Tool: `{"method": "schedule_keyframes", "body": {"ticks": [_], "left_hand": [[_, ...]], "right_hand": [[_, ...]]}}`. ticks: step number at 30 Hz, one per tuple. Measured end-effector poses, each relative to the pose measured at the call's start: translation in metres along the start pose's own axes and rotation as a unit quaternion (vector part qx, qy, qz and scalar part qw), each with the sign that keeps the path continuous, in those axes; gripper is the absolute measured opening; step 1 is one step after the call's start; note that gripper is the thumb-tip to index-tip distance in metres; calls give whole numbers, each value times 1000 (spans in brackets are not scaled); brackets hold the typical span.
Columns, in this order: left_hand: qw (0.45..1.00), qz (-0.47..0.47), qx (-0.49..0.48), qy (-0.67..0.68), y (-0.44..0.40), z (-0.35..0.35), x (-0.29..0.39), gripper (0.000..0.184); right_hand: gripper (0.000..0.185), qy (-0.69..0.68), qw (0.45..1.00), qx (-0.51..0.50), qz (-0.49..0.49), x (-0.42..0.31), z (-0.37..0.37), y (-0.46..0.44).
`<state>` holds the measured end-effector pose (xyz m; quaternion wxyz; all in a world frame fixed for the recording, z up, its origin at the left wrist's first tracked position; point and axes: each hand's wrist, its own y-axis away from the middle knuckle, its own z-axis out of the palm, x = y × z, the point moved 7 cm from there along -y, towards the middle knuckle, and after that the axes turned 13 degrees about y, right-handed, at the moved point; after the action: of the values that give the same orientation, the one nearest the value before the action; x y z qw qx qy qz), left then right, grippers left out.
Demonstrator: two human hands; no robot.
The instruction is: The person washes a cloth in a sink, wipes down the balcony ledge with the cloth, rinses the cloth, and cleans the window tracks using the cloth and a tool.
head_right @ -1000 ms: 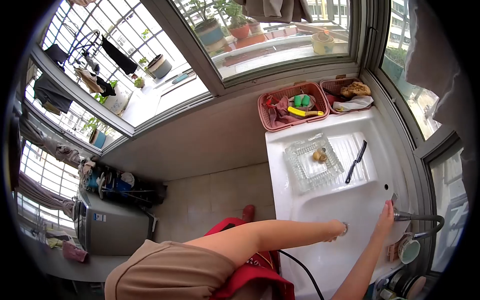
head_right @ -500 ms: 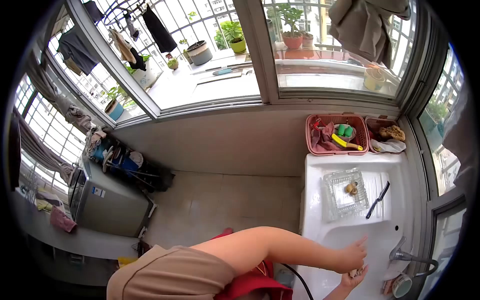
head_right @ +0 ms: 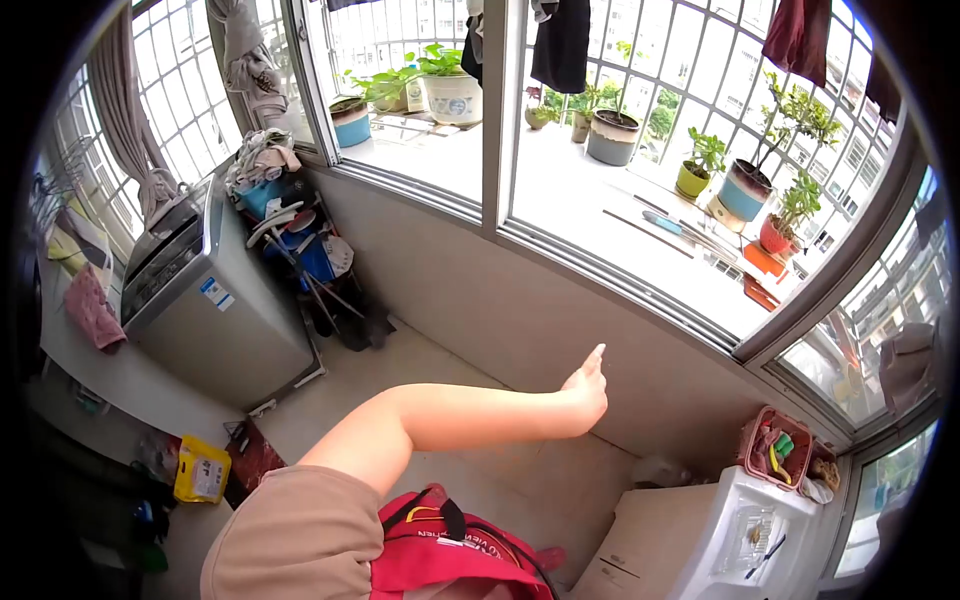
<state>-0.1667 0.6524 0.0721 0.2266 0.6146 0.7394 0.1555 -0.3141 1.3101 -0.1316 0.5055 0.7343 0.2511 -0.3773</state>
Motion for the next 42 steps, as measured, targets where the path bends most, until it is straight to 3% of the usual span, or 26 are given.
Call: {"method": "schedule_keyframes", "body": {"ticks": [2, 4, 5, 6, 7, 8, 9, 10, 11, 12, 14, 16, 17, 20, 22, 24, 26, 28, 30, 32, 34, 35, 37, 38, 40, 42], "left_hand": [[998, -41, -50, -2, 20, 28, -63, 45], [993, -61, -45, 92, 34, 41, -117, 37], [993, -62, -42, 90, 42, 46, -140, 37], [989, -82, -8, 122, 50, 49, -164, 35], [983, -102, 25, 153, 55, 51, -186, 33], [983, -103, 25, 152, 57, 58, -204, 33], [957, -111, 70, 259, 58, 63, -225, 33], [918, -120, 116, 361, 57, 67, -247, 34], [875, -108, 157, 445, 52, 75, -271, 37], [877, -113, 160, 438, 49, 83, -293, 37], [747, -59, 262, 608, 49, 83, -348, 45], [620, -33, 236, 748, 44, 91, -404, 53], [546, -50, 201, 812, 63, 79, -426, 54], [439, -110, 286, 845, 86, 84, -521, 42], [447, -147, 374, 799, 77, 121, -593, 36], [414, -192, 373, 808, 87, 126, -625, 29], [453, -224, 349, 789, 80, 133, -656, 26], [444, -181, 321, 817, 55, 143, -687, 24], [324, -149, 223, 907, 23, 160, -708, 24], [360, -129, 210, 900, -2, 164, -740, 22], [491, -157, 297, 804, -11, 150, -780, 19], [484, -173, 344, 786, -20, 154, -798, 16], [507, -167, 396, 747, -34, 150, -825, 15], [524, -170, 450, 703, -36, 145, -841, 14], [535, -162, 463, 688, -39, 131, -861, 14], [541, -161, 469, 679, -42, 126, -868, 13]], "right_hand": [[15, 17, 997, -73, -1, -7, 74, 11], [16, 3, 983, -183, -23, -23, 183, 40], [7, 14, 949, -309, -63, -45, 257, 105], [21, -62, 957, -278, -44, -55, 315, 147], [13, -50, 947, -301, -98, -71, 377, 205], [16, -13, 869, -473, -145, -78, 433, 237], [32, 0, 888, -433, -158, -85, 483, 298], [45, 27, 844, -505, -179, -85, 536, 335], [44, 49, 823, -537, -179, -85, 582, 391], [49, 70, 786, -588, -178, -79, 629, 432], [52, 82, 712, -679, -160, -64, 714, 519], [52, 64, 646, -747, -145, -53, 792, 598], [48, 63, 640, -752, -145, -48, 833, 629], [37, 60, 614, -776, -132, -39, 920, 715], [31, 97, 595, -767, -220, -15, 989, 737], [21, 159, 591, -715, -336, -14, 1022, 759], [20, 222, 598, -653, -408, -20, 1043, 771], [24, 231, 620, -626, -413, -18, 1073, 765], [29, 268, 630, -534, -497, -32, 1096, 750], [35, 287, 658, -533, -449, -37, 1122, 727], [39, 311, 660, -552, -404, -43, 1143, 711], [39, 314, 667, -541, -405, -52, 1147, 705], [42, 318, 673, -613, -265, -57, 1156, 712], [42, 316, 679, -608, -265, -63, 1165, 714], [42, 241, 681, -667, -182, -61, 1182, 723], [41, 223, 689, -655, -216, -58, 1197, 728]]}}
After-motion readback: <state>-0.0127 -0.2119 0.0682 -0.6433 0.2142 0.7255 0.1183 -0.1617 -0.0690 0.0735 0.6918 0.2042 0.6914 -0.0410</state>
